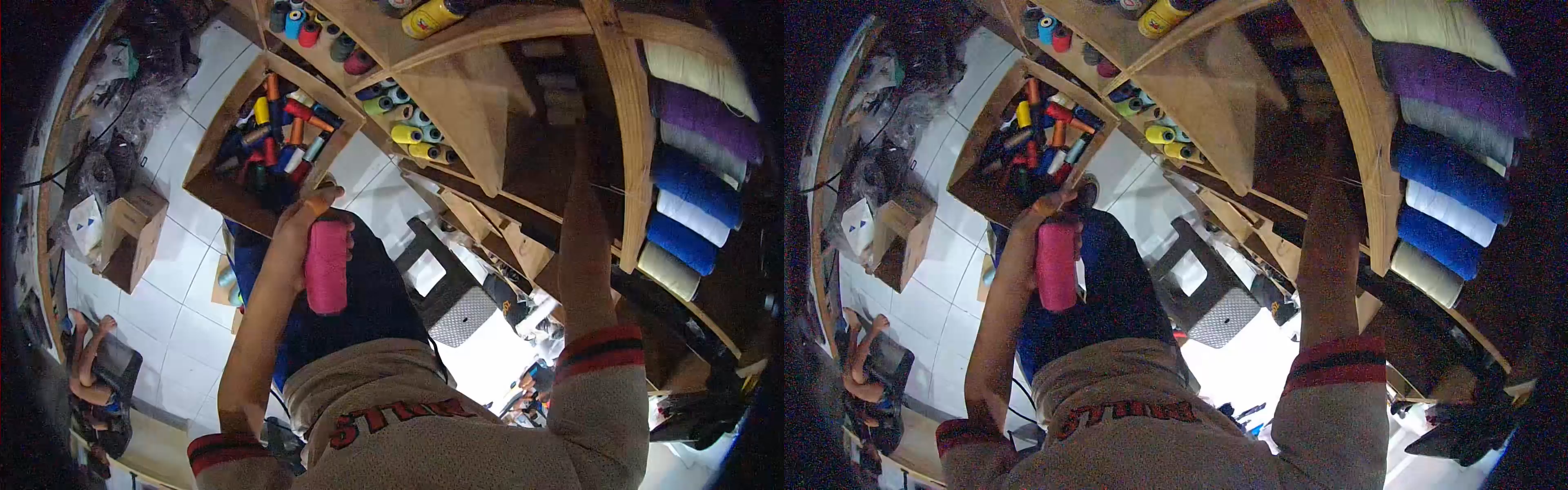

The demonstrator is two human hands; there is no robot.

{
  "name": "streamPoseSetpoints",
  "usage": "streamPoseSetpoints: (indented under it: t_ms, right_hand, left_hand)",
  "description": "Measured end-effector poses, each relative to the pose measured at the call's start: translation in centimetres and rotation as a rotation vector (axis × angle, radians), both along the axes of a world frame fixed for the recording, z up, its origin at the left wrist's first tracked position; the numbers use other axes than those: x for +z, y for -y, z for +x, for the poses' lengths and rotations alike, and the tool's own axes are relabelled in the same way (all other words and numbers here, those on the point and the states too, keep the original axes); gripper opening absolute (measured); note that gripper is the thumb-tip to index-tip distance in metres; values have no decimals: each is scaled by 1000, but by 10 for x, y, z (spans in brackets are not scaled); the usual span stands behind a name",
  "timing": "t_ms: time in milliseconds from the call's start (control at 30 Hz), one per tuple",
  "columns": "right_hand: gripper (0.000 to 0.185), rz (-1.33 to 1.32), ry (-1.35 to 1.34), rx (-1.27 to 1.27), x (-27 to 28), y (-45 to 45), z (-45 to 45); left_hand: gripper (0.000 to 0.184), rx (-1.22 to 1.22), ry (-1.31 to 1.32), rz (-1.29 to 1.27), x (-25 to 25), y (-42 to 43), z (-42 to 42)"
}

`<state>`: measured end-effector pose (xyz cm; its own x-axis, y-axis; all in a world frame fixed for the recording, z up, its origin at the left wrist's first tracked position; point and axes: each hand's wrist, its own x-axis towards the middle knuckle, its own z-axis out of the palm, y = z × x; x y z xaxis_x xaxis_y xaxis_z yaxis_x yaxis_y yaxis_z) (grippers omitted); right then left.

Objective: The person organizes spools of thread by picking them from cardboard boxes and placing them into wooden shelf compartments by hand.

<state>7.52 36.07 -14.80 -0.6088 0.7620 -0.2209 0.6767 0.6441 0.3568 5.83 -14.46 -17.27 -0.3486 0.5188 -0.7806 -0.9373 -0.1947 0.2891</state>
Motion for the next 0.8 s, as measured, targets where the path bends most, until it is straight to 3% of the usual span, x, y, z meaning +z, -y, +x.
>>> streamPoseSetpoints:
  t_ms: [400,467,600,633,700,800]
  right_hand:
    - [54,-143,-61,125,19,41,-20]
    - [56,-522,-210,83,36,92,-16]
    - [49,-1662,-560,-211,61,211,24]
    - [45,-1534,-638,-153,74,242,28]
    - [44,-1178,-523,-165,75,252,29]
    - [47,-1106,-775,-114,54,221,44]
  left_hand:
    - [45,265,17,185,12,-25,-29]
    - [40,299,-26,205,11,-37,-30]
    - [28,483,2,257,8,-74,-21]
    - [28,467,5,263,8,-86,-17]
    - [28,434,13,277,3,-113,-12]
    - [34,350,109,241,9,-142,-7]
